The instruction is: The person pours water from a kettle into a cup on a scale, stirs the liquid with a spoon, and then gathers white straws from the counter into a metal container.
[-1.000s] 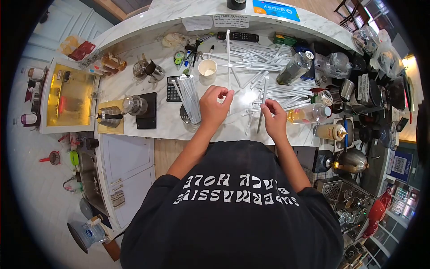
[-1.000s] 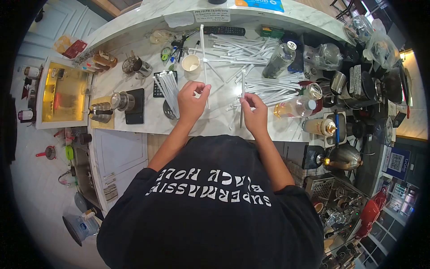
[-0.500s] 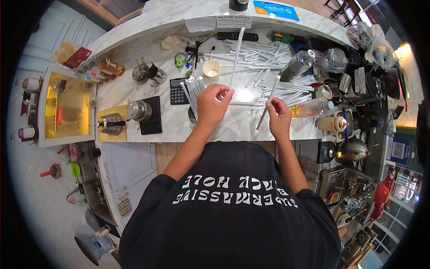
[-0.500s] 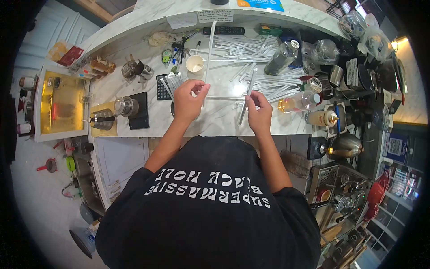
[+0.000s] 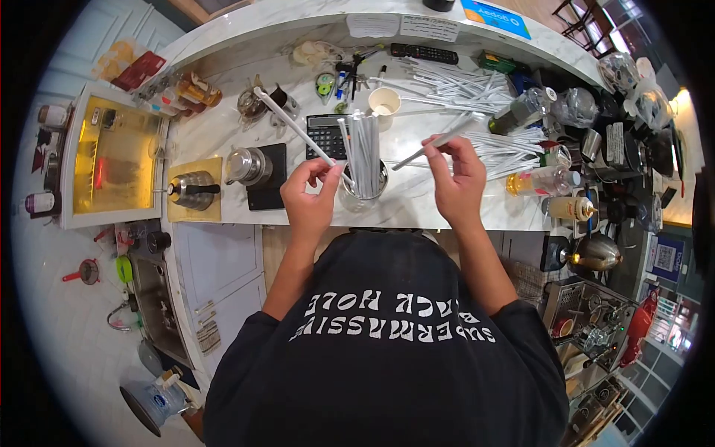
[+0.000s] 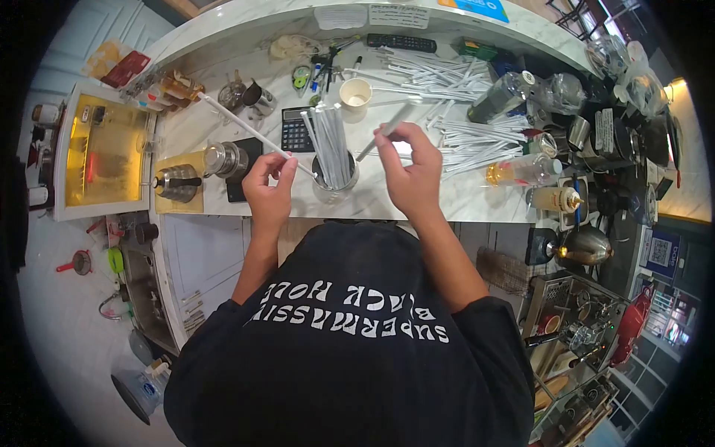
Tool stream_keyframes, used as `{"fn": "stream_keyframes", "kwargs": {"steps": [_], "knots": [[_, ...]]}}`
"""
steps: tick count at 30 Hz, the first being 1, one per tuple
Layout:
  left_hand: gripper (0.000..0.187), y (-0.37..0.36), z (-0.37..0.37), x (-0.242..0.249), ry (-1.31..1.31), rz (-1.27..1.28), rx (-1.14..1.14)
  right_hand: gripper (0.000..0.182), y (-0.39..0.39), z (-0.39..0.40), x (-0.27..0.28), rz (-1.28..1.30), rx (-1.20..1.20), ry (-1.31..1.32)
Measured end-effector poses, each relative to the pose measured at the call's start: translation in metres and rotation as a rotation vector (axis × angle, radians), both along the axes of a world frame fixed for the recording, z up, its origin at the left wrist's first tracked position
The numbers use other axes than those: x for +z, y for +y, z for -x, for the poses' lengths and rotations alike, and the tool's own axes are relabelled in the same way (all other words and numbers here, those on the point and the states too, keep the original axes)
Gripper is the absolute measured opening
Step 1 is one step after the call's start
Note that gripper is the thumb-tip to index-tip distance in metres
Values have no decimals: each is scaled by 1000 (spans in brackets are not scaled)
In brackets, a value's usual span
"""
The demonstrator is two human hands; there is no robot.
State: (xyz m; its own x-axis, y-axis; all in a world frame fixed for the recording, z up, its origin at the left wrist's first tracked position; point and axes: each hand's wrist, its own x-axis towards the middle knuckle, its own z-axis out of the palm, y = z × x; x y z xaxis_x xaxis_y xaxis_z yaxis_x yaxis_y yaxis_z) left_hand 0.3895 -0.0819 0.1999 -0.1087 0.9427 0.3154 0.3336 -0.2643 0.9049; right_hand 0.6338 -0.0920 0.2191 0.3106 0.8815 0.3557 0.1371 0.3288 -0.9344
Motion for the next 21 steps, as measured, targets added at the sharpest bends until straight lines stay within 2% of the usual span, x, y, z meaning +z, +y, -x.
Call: {"fn": "stream_keyframes", "kwargs": {"steps": [3, 7, 16, 21], "knots": [[14, 2, 12, -5, 47, 6, 14, 22, 14, 20, -27, 111, 79, -121], [15, 1, 13, -6, 85, 2, -31, 25, 13, 32, -77, 276, 83, -49], [21, 21, 5, -21, 110, 73, -151, 23, 10, 11, -108, 411, 20, 91], [28, 32, 7, -20, 160, 68, -60, 24, 12, -13, -117, 419, -38, 156]]}}
